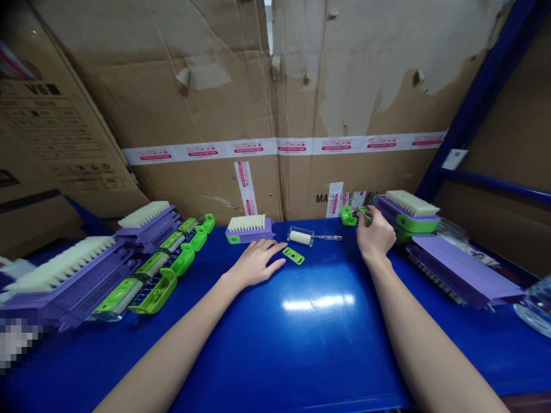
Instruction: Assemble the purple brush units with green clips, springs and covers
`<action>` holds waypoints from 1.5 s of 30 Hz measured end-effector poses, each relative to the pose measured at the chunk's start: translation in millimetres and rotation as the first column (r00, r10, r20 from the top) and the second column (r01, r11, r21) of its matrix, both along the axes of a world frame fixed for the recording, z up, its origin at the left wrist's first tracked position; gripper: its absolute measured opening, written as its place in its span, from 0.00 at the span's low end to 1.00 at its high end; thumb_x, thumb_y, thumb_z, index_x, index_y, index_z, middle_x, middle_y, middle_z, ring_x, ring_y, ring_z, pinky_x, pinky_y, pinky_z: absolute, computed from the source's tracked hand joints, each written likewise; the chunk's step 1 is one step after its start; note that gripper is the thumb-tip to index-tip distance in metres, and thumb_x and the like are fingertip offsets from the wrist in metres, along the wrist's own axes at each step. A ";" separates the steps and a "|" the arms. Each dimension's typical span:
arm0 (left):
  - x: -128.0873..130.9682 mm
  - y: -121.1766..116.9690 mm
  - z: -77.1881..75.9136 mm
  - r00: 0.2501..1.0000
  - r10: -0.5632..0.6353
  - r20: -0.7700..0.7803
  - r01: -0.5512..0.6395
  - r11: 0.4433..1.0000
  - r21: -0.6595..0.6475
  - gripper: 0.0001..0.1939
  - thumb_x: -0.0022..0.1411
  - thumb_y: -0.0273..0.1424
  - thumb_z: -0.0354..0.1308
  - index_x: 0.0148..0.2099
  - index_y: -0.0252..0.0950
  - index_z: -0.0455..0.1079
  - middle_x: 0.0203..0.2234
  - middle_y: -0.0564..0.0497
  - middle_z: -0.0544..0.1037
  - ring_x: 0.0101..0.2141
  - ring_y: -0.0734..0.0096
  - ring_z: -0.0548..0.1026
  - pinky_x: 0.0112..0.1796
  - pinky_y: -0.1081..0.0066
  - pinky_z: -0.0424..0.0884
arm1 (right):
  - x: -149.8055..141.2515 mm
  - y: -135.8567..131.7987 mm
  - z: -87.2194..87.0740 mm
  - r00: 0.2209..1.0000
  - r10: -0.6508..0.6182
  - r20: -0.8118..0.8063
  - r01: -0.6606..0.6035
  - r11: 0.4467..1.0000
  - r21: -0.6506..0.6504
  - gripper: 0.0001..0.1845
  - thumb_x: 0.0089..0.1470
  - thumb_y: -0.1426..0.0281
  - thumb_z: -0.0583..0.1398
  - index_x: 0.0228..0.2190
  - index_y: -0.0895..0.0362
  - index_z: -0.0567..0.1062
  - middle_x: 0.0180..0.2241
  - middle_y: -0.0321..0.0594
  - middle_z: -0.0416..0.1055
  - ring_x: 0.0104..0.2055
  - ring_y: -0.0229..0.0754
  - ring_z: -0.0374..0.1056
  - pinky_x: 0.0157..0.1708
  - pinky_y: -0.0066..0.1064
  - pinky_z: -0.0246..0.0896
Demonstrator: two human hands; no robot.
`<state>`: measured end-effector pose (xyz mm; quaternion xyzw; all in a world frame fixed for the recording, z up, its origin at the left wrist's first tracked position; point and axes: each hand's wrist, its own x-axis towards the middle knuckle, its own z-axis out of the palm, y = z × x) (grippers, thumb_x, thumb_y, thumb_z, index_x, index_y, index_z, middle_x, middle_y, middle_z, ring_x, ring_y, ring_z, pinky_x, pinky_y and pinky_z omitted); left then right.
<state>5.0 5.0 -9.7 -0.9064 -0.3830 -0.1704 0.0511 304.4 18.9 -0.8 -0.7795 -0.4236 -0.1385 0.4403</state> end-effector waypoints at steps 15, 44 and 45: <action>3.2 2.1 2.4 0.997 0.058 -0.054 -0.055 0.998 0.044 0.14 0.63 0.40 0.50 0.36 0.34 0.68 0.36 0.45 0.73 0.40 0.59 0.70 0.40 0.62 0.63 | -83.0 -21.2 18.3 0.838 0.480 0.262 -0.543 0.785 0.299 0.23 0.56 0.64 0.53 0.53 0.56 0.65 0.37 0.44 0.72 0.27 0.39 0.66 0.29 0.31 0.66; 2.6 4.0 -1.6 0.998 0.061 -0.007 -0.061 0.998 0.008 0.15 0.64 0.36 0.51 0.47 0.35 0.71 0.38 0.44 0.73 0.41 0.59 0.70 0.41 0.61 0.66 | -89.2 2.8 -9.5 0.465 0.777 -0.425 -0.770 0.592 0.240 0.30 0.45 0.62 0.60 0.50 0.61 0.67 0.25 0.36 0.70 0.28 0.42 0.68 0.34 0.36 0.65; 2.4 4.1 -1.9 0.998 0.059 -0.003 -0.059 0.998 0.013 0.15 0.64 0.36 0.51 0.47 0.35 0.72 0.38 0.44 0.73 0.41 0.59 0.70 0.41 0.61 0.65 | -89.0 3.2 -10.2 0.464 0.777 -0.425 -0.762 0.595 0.257 0.30 0.45 0.62 0.60 0.50 0.61 0.68 0.25 0.36 0.70 0.29 0.42 0.68 0.35 0.36 0.65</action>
